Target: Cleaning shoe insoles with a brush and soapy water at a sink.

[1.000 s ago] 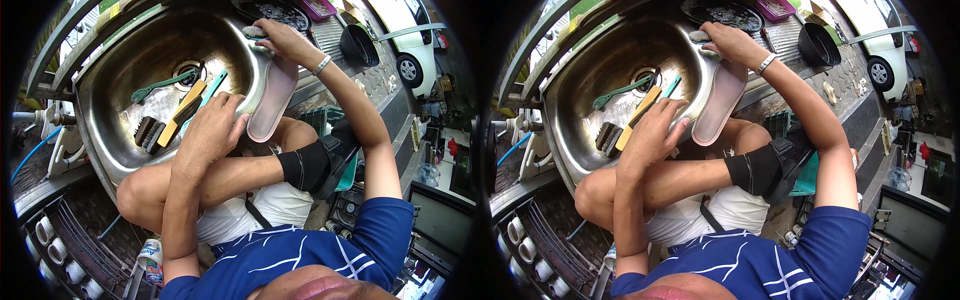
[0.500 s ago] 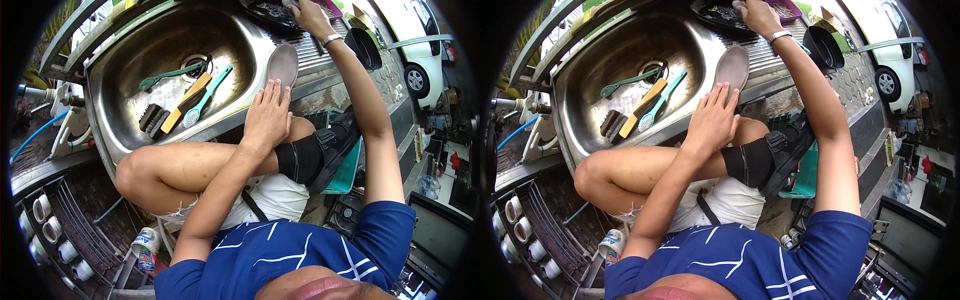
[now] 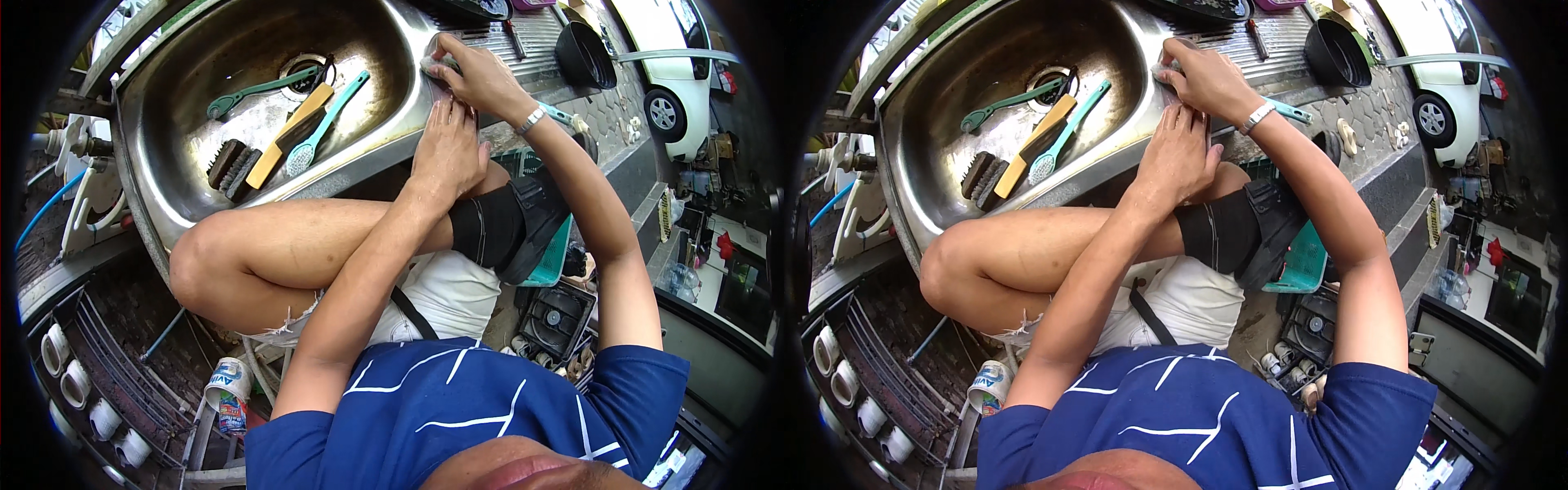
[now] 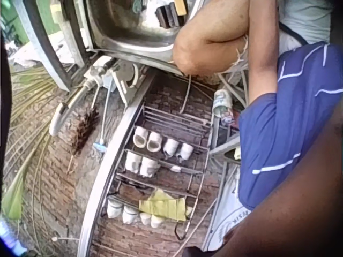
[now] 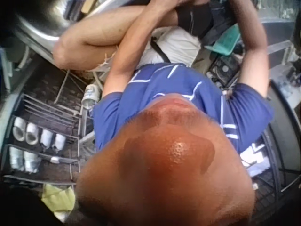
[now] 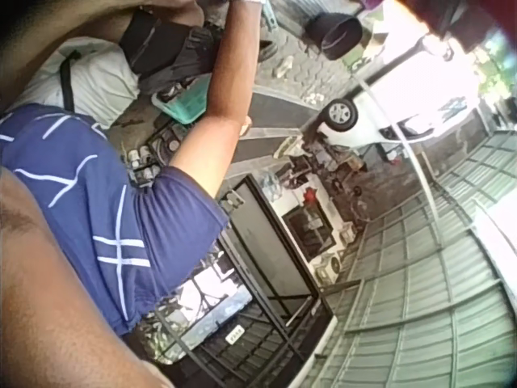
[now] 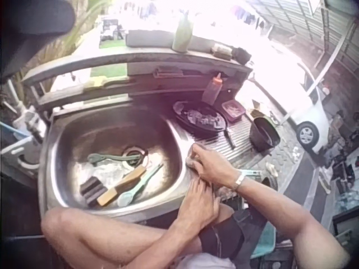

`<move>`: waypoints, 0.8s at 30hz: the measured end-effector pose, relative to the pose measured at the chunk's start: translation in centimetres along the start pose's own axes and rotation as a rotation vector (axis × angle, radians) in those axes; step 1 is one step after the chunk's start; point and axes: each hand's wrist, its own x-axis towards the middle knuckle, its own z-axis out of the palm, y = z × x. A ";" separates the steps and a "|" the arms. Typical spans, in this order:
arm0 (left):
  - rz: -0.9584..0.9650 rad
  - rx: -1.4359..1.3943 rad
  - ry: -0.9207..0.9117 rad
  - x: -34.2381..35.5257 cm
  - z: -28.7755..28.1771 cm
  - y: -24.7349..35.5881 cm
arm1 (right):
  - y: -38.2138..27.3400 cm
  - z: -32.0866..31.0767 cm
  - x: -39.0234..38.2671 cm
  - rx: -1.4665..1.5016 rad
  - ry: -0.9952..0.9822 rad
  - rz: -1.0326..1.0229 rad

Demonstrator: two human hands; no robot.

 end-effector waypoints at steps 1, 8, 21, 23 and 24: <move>-0.002 0.033 -0.009 -0.1 -0.2 -0.8 | -0.9 0.1 0.3 0.002 -0.003 0.003; 0.023 0.289 -0.150 -0.3 -0.1 -0.1 | -0.9 -0.4 0.3 0.014 -0.001 0.147; -0.116 -0.204 0.183 -3.6 -21.3 0.0 | -1.7 1.6 -1.3 0.034 0.068 0.269; 0.236 -0.303 0.698 -4.0 -30.1 1.1 | -1.3 0.8 -1.4 0.025 0.060 0.331; 0.434 -0.186 0.890 -5.2 -35.3 2.8 | -2.5 0.9 0.0 0.063 0.072 0.292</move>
